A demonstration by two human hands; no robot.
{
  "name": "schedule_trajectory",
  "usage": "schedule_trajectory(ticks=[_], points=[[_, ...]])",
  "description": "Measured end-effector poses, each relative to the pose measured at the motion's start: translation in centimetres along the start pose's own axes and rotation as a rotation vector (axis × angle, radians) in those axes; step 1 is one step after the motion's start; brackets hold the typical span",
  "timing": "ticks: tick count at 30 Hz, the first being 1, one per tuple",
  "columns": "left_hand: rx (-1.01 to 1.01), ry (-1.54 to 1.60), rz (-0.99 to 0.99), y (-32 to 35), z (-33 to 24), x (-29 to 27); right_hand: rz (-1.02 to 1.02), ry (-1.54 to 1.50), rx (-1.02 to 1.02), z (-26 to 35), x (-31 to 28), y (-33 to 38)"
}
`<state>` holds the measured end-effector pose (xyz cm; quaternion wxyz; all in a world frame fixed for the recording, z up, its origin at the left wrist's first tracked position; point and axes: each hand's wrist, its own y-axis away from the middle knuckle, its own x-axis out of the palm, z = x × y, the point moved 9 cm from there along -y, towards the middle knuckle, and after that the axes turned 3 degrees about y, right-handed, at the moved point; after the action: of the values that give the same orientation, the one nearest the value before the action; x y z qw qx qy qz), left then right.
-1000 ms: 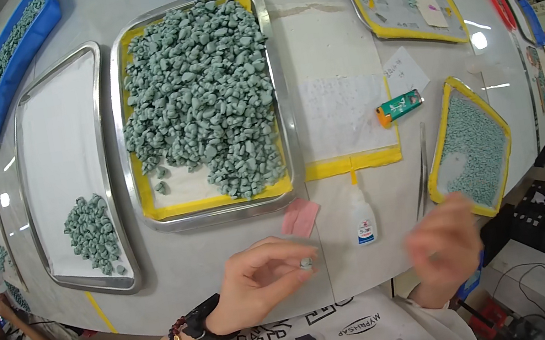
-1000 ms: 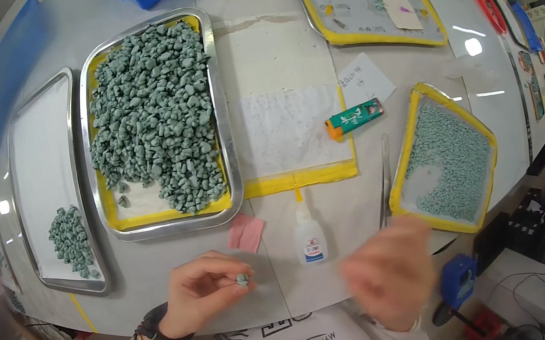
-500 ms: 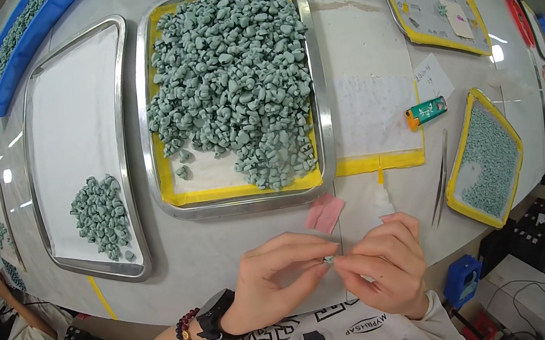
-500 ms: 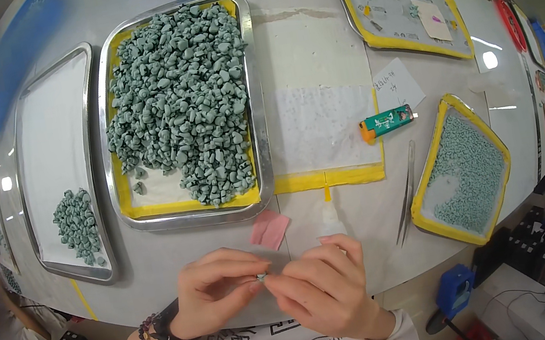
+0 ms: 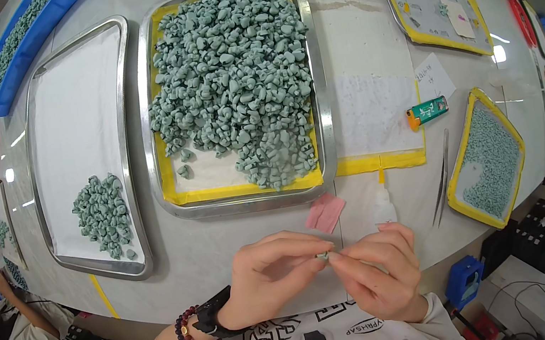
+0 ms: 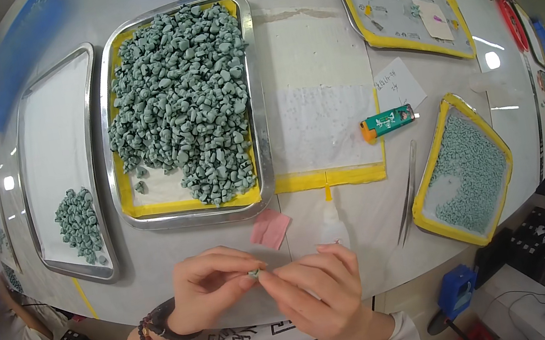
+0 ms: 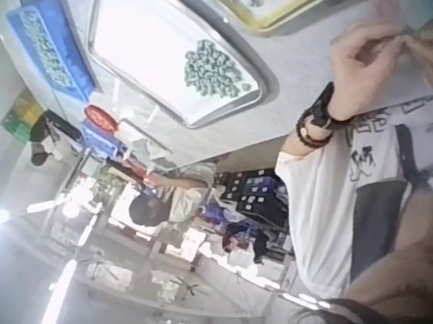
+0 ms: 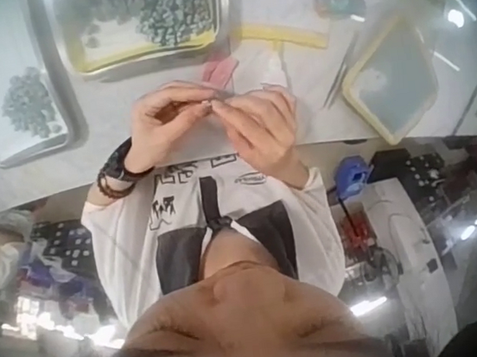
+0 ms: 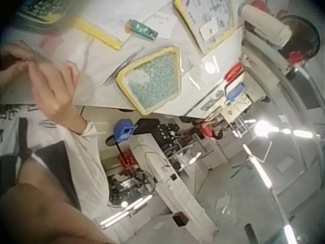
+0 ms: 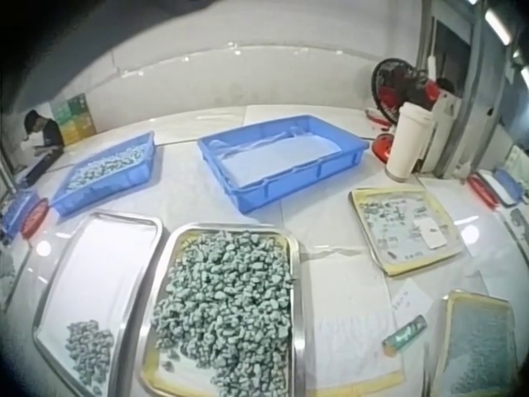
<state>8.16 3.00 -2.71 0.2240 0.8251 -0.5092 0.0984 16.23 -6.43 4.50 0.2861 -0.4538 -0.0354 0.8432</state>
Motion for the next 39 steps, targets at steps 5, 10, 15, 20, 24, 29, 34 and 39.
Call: schedule_trajectory(ticks=[5,10,15,20,24,29,34,39], points=[[-0.044,0.225,0.026,0.2,0.3,0.3,-0.027,-0.352,0.16,-2.3,0.3,0.3],[0.061,0.013,0.08,0.1,-0.6,0.4,0.034,-0.404,0.138,-2.3,0.4,-0.4],[0.084,-0.051,0.078,0.1,-0.9,0.4,0.045,-0.399,0.129,-2.4,0.5,-0.3],[0.106,-0.08,0.068,0.1,-1.2,0.5,0.01,-0.369,0.098,-2.0,0.2,-0.4],[0.129,-0.132,0.056,0.2,-1.1,0.3,0.007,-0.272,0.066,-1.3,0.1,-0.5],[0.204,-0.233,0.029,0.6,-1.5,0.4,0.003,-0.14,0.053,-0.7,0.5,-0.1],[0.271,-0.289,0.051,0.5,-2.5,0.6,-0.017,-0.135,0.061,-0.8,0.6,0.0],[0.152,-0.203,0.053,0.2,-1.4,0.4,-0.072,-0.126,0.069,-0.7,0.3,-0.5]])
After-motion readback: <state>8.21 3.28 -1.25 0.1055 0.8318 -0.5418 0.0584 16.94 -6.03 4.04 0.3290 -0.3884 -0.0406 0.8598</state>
